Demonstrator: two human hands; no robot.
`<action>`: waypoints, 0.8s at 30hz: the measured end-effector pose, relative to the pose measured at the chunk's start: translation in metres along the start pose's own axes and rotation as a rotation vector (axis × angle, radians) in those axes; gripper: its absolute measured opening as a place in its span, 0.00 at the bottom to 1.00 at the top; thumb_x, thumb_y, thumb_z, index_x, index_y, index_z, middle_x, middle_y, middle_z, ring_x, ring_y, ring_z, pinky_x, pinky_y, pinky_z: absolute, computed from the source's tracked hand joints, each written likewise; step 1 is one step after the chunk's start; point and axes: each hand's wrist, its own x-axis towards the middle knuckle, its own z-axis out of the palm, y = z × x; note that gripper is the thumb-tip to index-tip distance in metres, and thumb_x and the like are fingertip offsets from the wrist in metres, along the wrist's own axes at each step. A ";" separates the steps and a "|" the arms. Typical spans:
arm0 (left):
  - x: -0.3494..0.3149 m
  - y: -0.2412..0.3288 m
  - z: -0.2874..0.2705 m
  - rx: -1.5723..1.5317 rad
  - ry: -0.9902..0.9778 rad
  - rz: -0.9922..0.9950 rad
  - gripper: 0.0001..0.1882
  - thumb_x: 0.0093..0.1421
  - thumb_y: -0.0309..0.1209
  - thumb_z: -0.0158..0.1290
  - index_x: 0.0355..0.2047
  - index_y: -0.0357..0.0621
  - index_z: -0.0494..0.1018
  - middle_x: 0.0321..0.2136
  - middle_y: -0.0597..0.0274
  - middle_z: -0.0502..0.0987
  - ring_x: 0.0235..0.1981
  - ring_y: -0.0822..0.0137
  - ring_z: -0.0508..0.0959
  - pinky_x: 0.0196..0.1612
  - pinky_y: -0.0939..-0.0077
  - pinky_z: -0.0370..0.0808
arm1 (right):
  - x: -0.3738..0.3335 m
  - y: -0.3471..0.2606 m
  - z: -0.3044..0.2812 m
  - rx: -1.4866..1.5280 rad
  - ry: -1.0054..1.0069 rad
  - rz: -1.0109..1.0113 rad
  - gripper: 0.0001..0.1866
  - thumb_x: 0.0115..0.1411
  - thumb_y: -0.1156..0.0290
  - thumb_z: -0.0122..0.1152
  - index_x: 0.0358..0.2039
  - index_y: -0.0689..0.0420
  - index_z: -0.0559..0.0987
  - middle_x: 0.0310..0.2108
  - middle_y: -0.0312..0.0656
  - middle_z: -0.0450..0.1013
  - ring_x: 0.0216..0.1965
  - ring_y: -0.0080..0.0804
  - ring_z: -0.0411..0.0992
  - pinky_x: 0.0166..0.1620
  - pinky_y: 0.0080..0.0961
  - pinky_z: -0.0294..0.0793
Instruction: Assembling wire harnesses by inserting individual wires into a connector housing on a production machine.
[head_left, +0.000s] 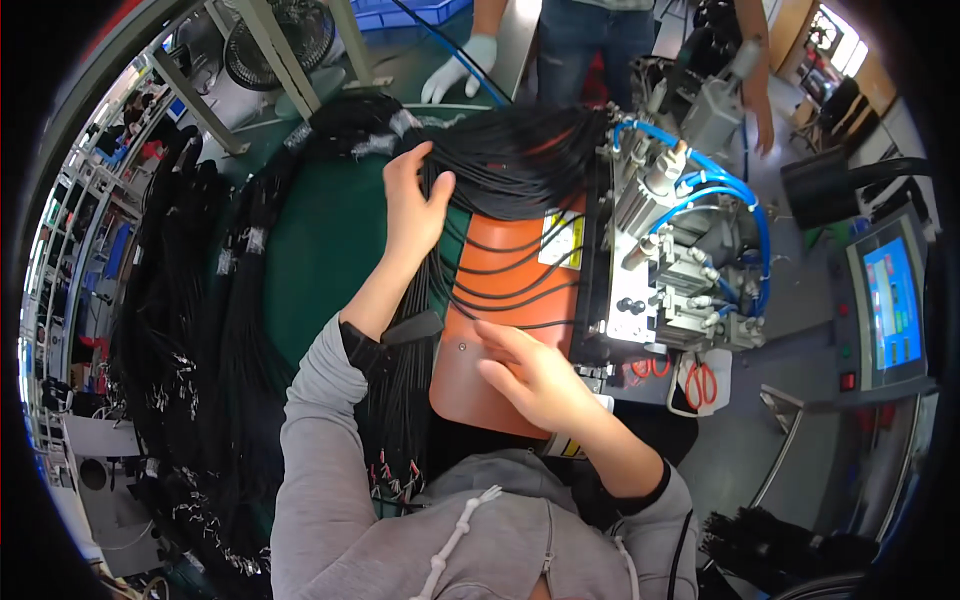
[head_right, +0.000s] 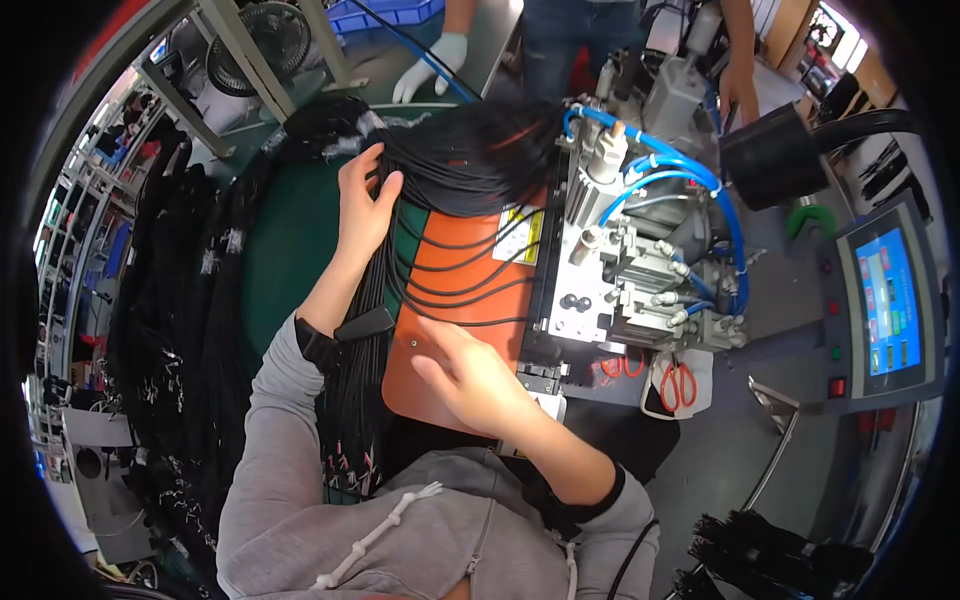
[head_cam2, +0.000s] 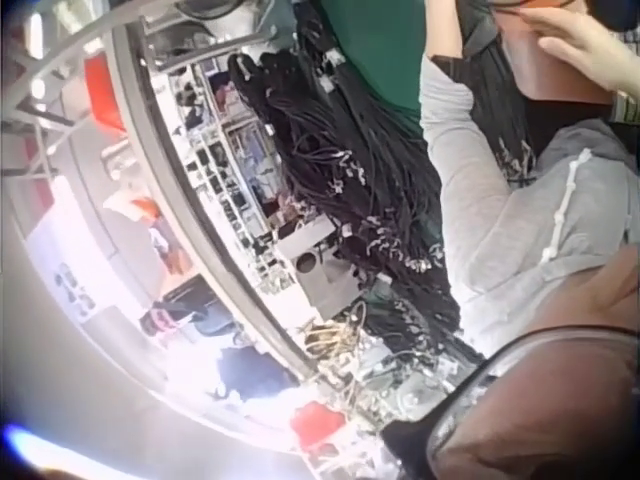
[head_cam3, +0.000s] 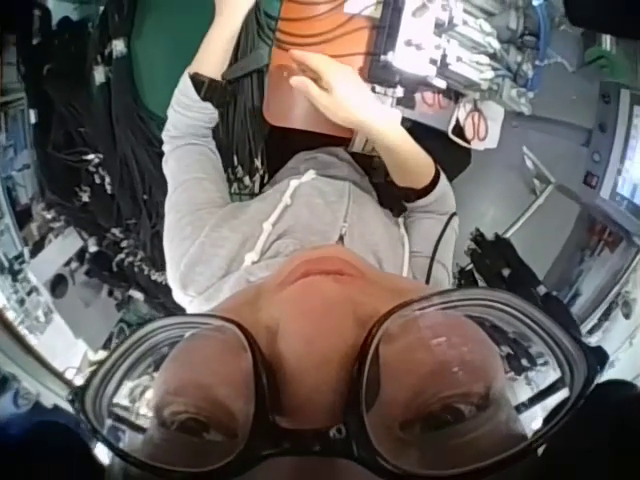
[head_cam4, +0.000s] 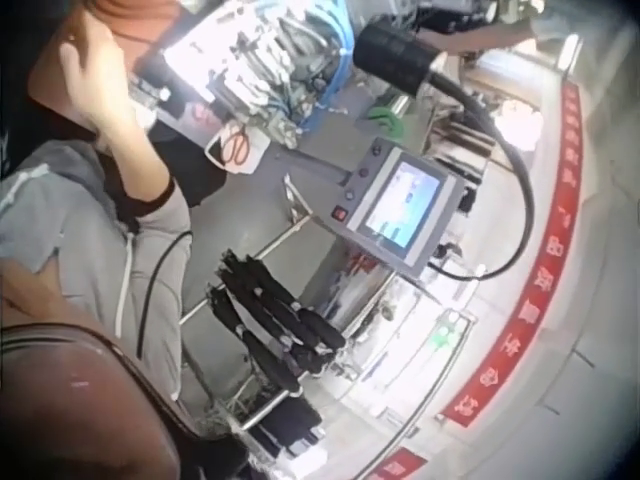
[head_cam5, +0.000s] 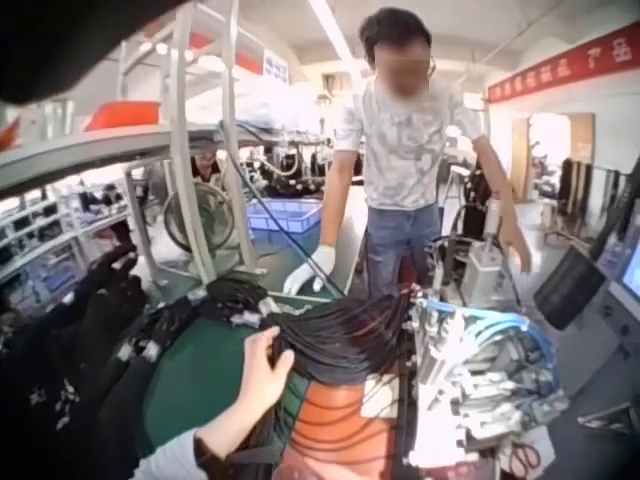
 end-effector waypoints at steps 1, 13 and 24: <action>-0.010 -0.029 0.005 -0.005 0.018 0.012 0.23 0.58 0.32 0.55 0.52 0.38 0.66 0.49 0.47 0.68 0.43 0.52 0.74 0.44 0.64 0.73 | 0.013 0.010 0.012 0.014 -0.015 -0.015 0.24 0.60 0.74 0.55 0.56 0.68 0.66 0.48 0.50 0.72 0.48 0.33 0.72 0.49 0.24 0.70; -0.014 -0.055 -0.001 -0.165 -0.285 -0.640 0.24 0.58 0.39 0.57 0.46 0.31 0.69 0.35 0.50 0.77 0.36 0.57 0.77 0.44 0.70 0.72 | 0.119 0.046 0.082 0.471 0.178 0.508 0.22 0.64 0.65 0.50 0.54 0.66 0.67 0.44 0.43 0.73 0.46 0.31 0.70 0.50 0.25 0.67; -0.013 -0.034 0.008 -0.970 -0.046 -0.888 0.10 0.62 0.34 0.54 0.31 0.39 0.73 0.25 0.64 0.77 0.25 0.75 0.73 0.31 0.81 0.69 | 0.086 0.008 0.082 1.276 0.099 0.650 0.25 0.66 0.51 0.47 0.48 0.61 0.71 0.37 0.45 0.75 0.40 0.33 0.75 0.45 0.29 0.74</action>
